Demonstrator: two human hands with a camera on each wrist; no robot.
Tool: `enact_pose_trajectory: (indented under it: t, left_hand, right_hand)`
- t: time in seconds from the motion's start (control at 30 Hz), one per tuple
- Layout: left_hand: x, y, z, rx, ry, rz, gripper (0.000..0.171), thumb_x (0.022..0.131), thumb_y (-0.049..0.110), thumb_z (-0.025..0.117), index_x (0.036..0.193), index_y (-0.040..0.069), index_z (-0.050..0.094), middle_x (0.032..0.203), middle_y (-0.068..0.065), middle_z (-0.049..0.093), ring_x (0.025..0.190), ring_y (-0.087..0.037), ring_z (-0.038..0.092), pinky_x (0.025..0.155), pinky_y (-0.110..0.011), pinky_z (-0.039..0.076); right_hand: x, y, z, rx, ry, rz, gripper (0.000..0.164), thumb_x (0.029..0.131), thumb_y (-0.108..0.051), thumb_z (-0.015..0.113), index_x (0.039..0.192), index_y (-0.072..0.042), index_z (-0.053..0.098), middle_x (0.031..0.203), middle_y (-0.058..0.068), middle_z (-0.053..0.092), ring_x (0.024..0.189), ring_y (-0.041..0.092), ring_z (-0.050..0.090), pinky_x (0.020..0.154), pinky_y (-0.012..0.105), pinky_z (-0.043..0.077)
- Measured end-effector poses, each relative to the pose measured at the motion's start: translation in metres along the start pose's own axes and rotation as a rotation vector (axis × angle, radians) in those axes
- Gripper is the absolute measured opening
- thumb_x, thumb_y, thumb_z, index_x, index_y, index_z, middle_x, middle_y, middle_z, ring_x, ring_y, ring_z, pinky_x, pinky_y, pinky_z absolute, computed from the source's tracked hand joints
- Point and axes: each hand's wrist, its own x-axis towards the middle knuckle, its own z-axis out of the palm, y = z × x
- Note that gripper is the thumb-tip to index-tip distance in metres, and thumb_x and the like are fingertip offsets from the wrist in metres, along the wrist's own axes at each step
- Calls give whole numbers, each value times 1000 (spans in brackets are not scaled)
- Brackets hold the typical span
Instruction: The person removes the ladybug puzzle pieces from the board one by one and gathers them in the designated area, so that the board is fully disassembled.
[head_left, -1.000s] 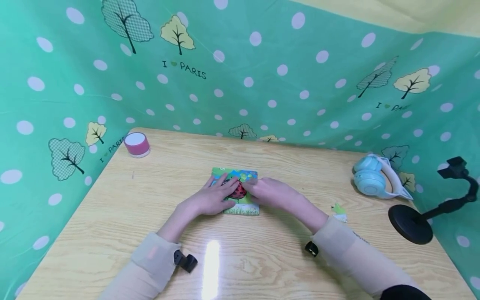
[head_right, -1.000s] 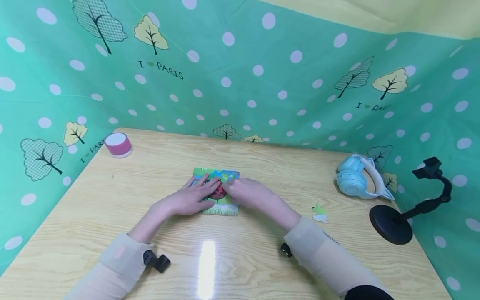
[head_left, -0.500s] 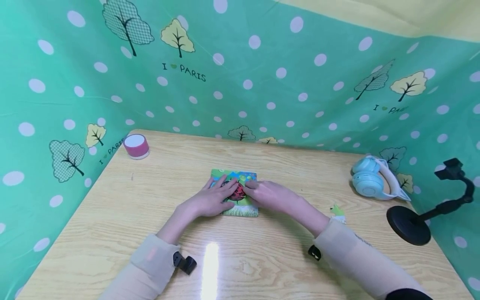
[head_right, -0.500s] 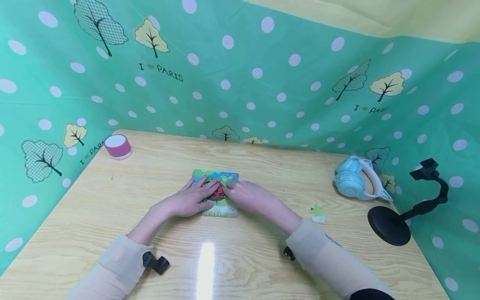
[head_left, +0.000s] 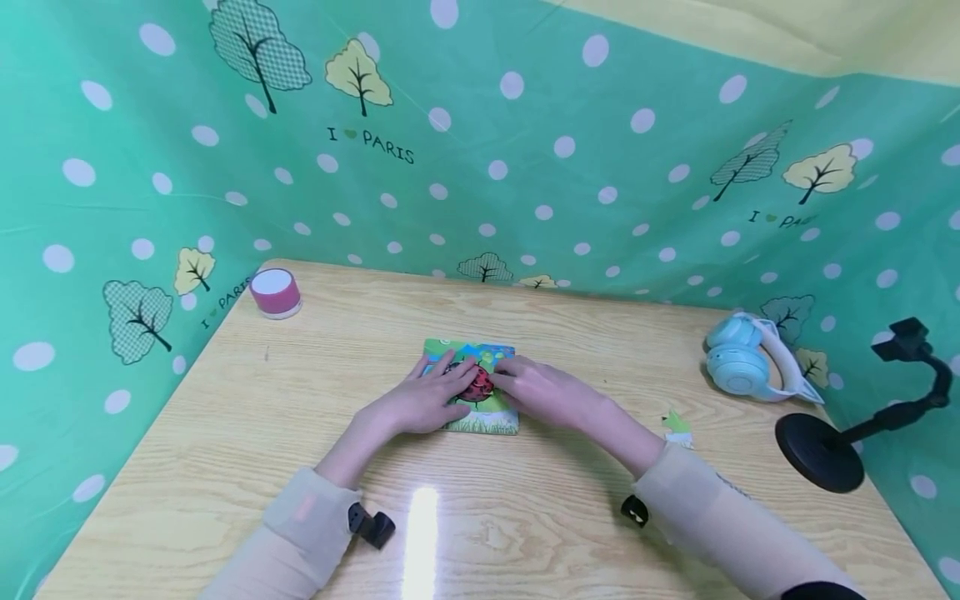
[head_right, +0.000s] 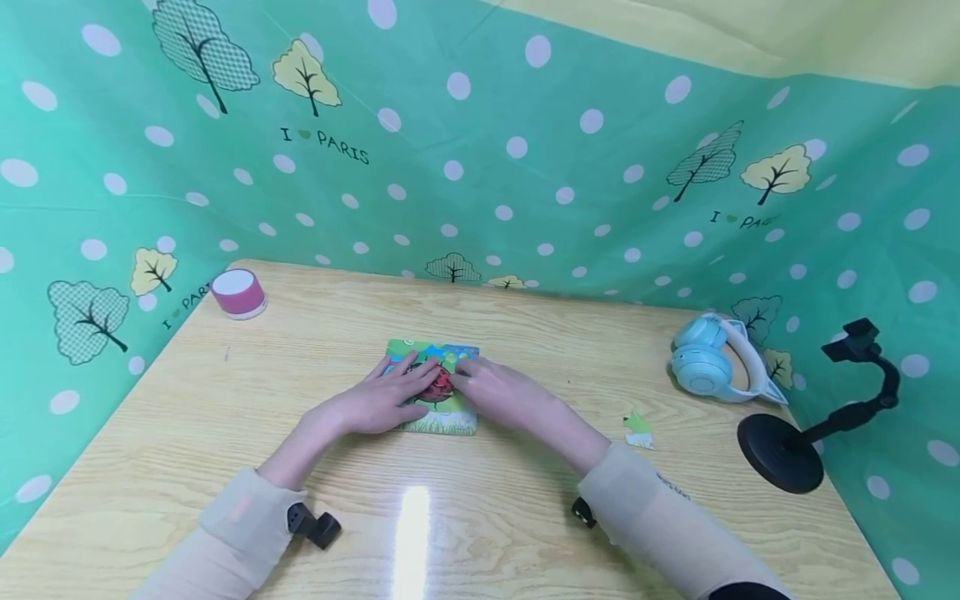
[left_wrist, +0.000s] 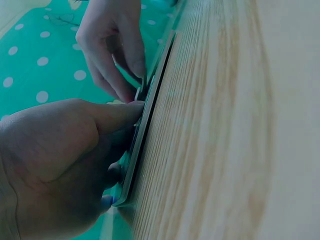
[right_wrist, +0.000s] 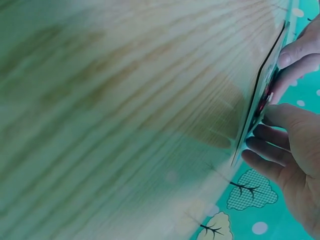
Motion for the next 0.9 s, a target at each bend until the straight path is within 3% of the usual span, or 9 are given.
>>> enact_pose_trajectory:
  t: [0.27,0.47,0.63,0.9]
  left_hand:
    - [0,0,-1,-16,-1,-4,65,109,37,47,164,11,25,175,-7,13,163,-38,1,130,-63,-2]
    - [0,0,0,-15,1,0,64,109,36,47,164,11,25,174,-7,14,162,-38,1,130,-63,-2]
    - [0,0,0,-9,-1,-3,65,109,36,47,164,11,25,175,-7,12,162,-38,1,130,-63,-3]
    - [0,0,0,-12,3,1,65,109,37,47,164,12,24,175,-6,12,162,-38,0,130,-63,-4]
  right_hand:
    - [-2,0,-3,30,39,-26,27,100,-8,65,125,-5,72,118,7,72,111,19,69,98,30,59]
    - [-3,3,0,212,29,61,33,96,-8,71,129,-5,70,122,6,71,117,20,68,106,33,56]
    - [-1,7,2,365,-3,146,42,94,-10,73,135,-6,65,121,6,71,113,20,67,103,35,57]
    - [3,10,5,436,-11,183,48,91,-11,75,137,-6,63,113,4,72,103,19,65,95,36,58]
